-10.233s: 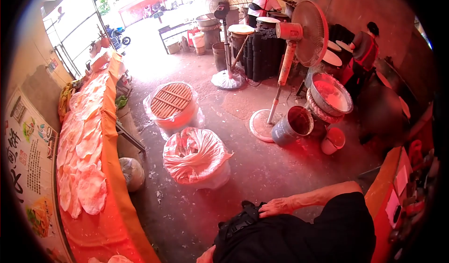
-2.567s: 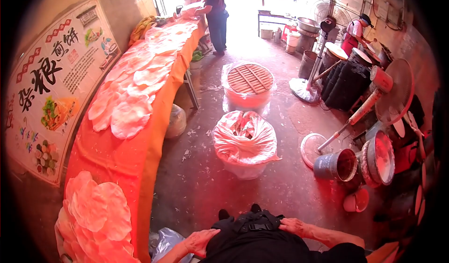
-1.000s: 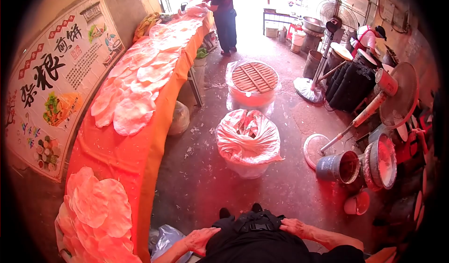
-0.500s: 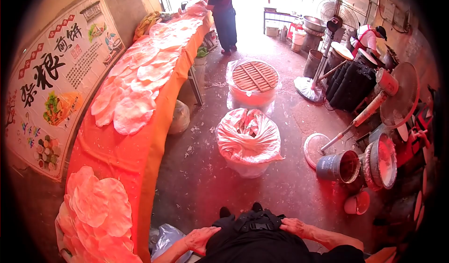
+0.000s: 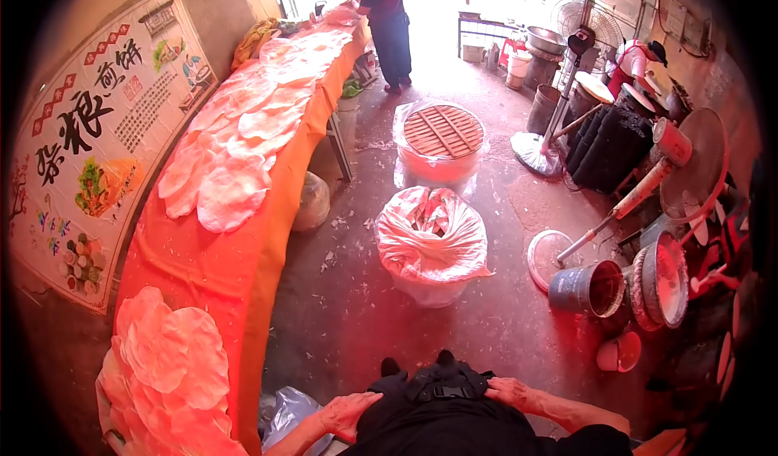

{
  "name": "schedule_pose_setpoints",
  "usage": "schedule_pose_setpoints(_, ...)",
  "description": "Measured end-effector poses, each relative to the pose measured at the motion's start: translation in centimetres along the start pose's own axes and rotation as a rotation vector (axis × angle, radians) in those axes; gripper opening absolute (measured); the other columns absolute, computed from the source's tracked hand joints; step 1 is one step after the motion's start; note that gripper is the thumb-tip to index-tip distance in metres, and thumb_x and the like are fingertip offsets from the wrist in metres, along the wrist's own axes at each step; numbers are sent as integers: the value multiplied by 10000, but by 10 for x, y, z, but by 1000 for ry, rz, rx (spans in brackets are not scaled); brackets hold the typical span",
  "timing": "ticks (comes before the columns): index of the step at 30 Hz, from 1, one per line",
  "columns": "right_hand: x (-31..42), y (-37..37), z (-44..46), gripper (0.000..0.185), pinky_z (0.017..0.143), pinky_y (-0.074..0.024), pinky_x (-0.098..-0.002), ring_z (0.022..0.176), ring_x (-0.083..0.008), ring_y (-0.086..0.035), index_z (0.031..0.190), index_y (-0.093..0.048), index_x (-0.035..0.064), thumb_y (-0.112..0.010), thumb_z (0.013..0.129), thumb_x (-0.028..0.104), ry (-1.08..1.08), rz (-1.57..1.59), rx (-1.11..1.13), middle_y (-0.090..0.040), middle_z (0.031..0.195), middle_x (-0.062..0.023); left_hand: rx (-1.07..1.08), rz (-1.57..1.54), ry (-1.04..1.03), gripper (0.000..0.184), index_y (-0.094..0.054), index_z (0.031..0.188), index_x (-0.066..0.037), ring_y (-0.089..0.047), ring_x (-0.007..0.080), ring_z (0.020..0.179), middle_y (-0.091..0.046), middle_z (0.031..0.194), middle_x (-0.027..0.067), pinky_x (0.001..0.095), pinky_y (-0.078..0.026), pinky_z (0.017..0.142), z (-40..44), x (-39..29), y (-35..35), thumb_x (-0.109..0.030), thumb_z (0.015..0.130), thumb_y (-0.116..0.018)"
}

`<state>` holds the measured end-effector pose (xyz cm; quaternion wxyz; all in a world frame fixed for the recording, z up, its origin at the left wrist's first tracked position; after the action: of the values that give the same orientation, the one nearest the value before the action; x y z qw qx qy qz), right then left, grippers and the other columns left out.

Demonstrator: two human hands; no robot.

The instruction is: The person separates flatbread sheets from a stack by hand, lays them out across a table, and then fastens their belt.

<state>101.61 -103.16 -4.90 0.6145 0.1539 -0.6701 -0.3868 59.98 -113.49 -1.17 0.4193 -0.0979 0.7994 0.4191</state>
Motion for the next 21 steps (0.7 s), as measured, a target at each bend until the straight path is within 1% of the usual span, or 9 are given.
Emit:
schedule_pose_setpoints(3, -2, -2, -1, 419, 869, -496, -411, 1028, -374, -574, 1243, -483, 70, -558, 854, 208, 4, -3, -4, -538, 1162, -212, -7, -6, -8, 976, -349, 1436, -56, -486, 366, 1270, -478, 1388, 198, 434, -416, 1036, 0, 0, 1, -311, 601, -783)
schedule_pose_setpoints(6, 5, 3, 2, 355, 886, -490, -411, 1063, -368, -574, 1214, -504, 71, -537, 862, 97, -41, 0, 1, -560, 1148, -187, -14, -8, -14, 980, -349, 1436, -57, -488, 366, 1268, -479, 1386, 198, 434, -417, 1035, 0, -1, 1, -321, 600, -787)
schedule_pose_setpoints(12, 6, 4, 3, 338, 869, -496, -412, 1052, -368, -577, 1198, -506, 71, -536, 861, 77, -27, 6, -11, -559, 1141, -187, -21, -2, -30, 979, -346, 1439, -50, -494, 377, 1251, -484, 1372, 208, 437, -419, 1035, 0, 1, -1, -332, 604, -772)
schedule_pose_setpoints(15, -2, -1, -1, 452, 852, -492, -410, 1004, -371, -576, 1248, -486, 60, -572, 843, 243, 19, -3, -9, -540, 1139, -208, -29, -6, -37, 978, -345, 1440, -43, -496, 380, 1245, -484, 1369, 211, 439, -419, 1035, -1, 1, -1, -338, 606, -763)
schedule_pose_setpoints(18, 9, 7, 4, 336, 861, -500, -410, 1033, -367, -582, 1195, -505, 66, -536, 860, 75, -10, -5, -30, -558, 1132, -191, -31, -14, -35, 980, -346, 1440, -41, -494, 380, 1249, -480, 1373, 212, 438, -416, 1038, -2, 1, -2, -344, 606, -763)
schedule_pose_setpoints(21, 9, 6, 3, 344, 857, -500, -410, 1027, -366, -583, 1197, -505, 63, -536, 855, 76, -3, -3, -32, -559, 1127, -192, -28, -17, -32, 986, -344, 1442, -42, -490, 379, 1254, -478, 1377, 213, 435, -411, 1045, -2, 2, -3, -344, 603, -764)
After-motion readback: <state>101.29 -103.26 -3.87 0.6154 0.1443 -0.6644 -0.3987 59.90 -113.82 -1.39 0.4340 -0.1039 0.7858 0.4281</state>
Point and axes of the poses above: each hand's wrist, its own z-axis towards the middle knuckle, its own y-axis out of the back of the hand, x = y × z, the point moved 2 cm from there along z, towards the middle knuckle
